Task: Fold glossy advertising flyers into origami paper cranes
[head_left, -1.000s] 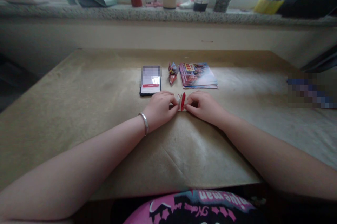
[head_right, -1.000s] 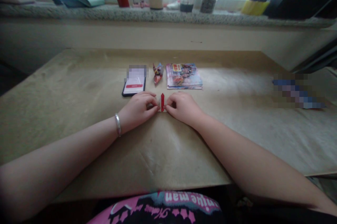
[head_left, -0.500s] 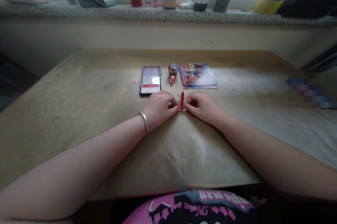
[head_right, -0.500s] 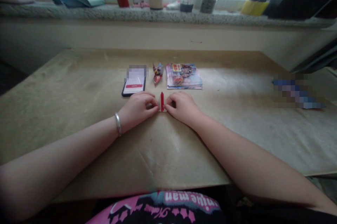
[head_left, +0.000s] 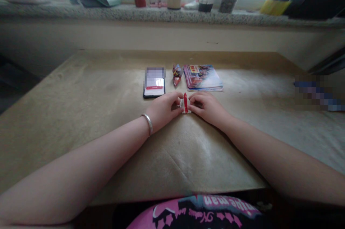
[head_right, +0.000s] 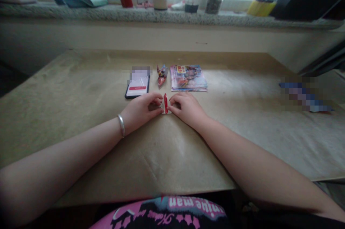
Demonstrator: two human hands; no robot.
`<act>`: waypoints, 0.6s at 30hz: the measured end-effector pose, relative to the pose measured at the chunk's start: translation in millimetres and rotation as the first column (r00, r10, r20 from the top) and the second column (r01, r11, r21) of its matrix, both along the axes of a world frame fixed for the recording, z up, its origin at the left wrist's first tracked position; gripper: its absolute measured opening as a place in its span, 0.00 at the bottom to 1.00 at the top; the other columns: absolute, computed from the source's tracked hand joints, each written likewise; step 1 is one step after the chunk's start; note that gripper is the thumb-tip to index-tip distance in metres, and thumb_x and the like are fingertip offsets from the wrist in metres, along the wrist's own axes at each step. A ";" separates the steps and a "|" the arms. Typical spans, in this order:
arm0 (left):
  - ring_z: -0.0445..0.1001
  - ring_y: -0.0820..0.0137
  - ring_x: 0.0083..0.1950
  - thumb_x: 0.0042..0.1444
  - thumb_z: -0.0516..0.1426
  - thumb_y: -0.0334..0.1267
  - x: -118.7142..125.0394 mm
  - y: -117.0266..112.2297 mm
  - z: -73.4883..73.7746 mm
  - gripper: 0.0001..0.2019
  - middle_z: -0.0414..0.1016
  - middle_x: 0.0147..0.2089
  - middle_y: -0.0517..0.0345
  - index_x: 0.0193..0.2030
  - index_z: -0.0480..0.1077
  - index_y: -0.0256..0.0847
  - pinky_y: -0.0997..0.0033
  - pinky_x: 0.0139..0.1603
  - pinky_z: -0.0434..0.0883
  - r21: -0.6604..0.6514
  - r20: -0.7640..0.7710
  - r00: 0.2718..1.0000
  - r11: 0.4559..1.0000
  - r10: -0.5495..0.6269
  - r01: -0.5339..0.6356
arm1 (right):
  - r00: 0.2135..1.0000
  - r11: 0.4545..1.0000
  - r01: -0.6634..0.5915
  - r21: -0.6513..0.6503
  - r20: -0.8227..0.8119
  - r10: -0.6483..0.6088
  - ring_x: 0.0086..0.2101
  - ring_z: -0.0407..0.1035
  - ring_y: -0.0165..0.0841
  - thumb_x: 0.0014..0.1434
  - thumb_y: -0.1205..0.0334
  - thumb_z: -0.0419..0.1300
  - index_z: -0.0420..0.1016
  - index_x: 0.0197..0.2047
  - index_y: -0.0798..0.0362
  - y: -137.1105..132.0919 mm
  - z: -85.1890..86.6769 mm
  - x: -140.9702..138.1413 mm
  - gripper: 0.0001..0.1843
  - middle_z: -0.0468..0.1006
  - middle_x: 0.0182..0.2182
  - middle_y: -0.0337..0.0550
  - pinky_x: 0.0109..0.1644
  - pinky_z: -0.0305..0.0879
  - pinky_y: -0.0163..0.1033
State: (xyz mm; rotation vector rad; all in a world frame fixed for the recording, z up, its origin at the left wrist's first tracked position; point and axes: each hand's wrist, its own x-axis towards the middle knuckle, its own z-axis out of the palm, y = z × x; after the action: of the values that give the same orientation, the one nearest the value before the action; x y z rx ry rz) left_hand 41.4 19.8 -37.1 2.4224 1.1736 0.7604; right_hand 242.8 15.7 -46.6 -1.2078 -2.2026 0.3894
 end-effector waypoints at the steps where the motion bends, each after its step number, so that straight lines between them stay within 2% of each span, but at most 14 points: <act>1: 0.72 0.73 0.36 0.52 0.61 0.33 -0.6 1.1 -0.3 0.12 0.72 0.37 0.61 0.43 0.69 0.42 0.74 0.38 0.70 0.038 -0.015 1.000 0.999 -0.015 0.015 | 1.000 1.000 -0.003 -0.002 0.001 0.003 0.39 0.69 0.36 0.55 0.63 0.60 0.72 0.29 0.53 0.8 0.0 0.3 0.04 0.78 0.36 0.45 0.47 0.62 0.43; 4: 0.71 0.72 0.41 0.53 0.60 0.34 -2.5 4.1 -1.5 0.08 0.70 0.41 0.56 0.41 0.72 0.40 0.72 0.43 0.71 0.145 -0.041 0.996 0.986 -0.077 0.082 | 1.000 1.000 -0.003 -0.004 0.016 0.003 0.38 0.68 0.36 0.56 0.61 0.60 0.72 0.31 0.52 2.9 -0.7 1.3 0.05 0.77 0.35 0.44 0.46 0.61 0.43; 7: 0.72 0.71 0.43 0.56 0.58 0.35 -4.0 5.3 -2.9 0.05 0.70 0.43 0.54 0.38 0.74 0.39 0.71 0.46 0.71 0.198 -0.072 0.989 0.970 -0.131 0.143 | 0.999 1.000 0.007 -0.001 0.045 -0.007 0.37 0.67 0.35 0.56 0.60 0.60 0.73 0.31 0.52 4.0 -1.3 1.5 0.06 0.76 0.34 0.43 0.44 0.61 0.42; 11: 0.72 0.70 0.43 0.59 0.56 0.36 -4.6 4.9 -2.5 0.07 0.71 0.44 0.53 0.35 0.73 0.38 0.70 0.46 0.72 0.207 -0.111 0.980 0.961 -0.164 0.184 | 0.996 0.998 0.057 0.006 0.071 -0.058 0.35 0.66 0.35 0.55 0.59 0.61 0.73 0.33 0.53 3.0 -1.6 0.9 0.06 0.75 0.32 0.43 0.40 0.61 0.40; 14: 0.72 0.70 0.43 0.59 0.55 0.37 -4.4 4.6 -0.9 0.07 0.71 0.43 0.53 0.36 0.72 0.37 0.71 0.46 0.72 0.191 -0.123 0.978 0.963 -0.169 0.190 | 0.995 0.995 0.104 -0.013 0.016 -0.103 0.34 0.68 0.35 0.54 0.59 0.63 0.74 0.38 0.53 0.3 -0.7 0.5 0.09 0.76 0.33 0.43 0.39 0.62 0.40; 18: 0.73 0.69 0.44 0.60 0.54 0.37 -4.0 4.3 0.8 0.08 0.72 0.44 0.52 0.36 0.72 0.37 0.69 0.46 0.72 0.161 -0.153 0.975 0.969 -0.164 0.188 | 0.998 0.999 0.049 0.005 0.031 -0.049 0.37 0.70 0.35 0.56 0.58 0.62 0.76 0.37 0.51 -3.3 2.6 0.8 0.07 0.79 0.34 0.42 0.43 0.64 0.41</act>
State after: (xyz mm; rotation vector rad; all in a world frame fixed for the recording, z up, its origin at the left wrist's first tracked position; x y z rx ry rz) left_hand 37.4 24.2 -36.3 2.7198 0.9567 0.6746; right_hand 243.6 12.5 -44.1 -1.2706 -2.1940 0.3479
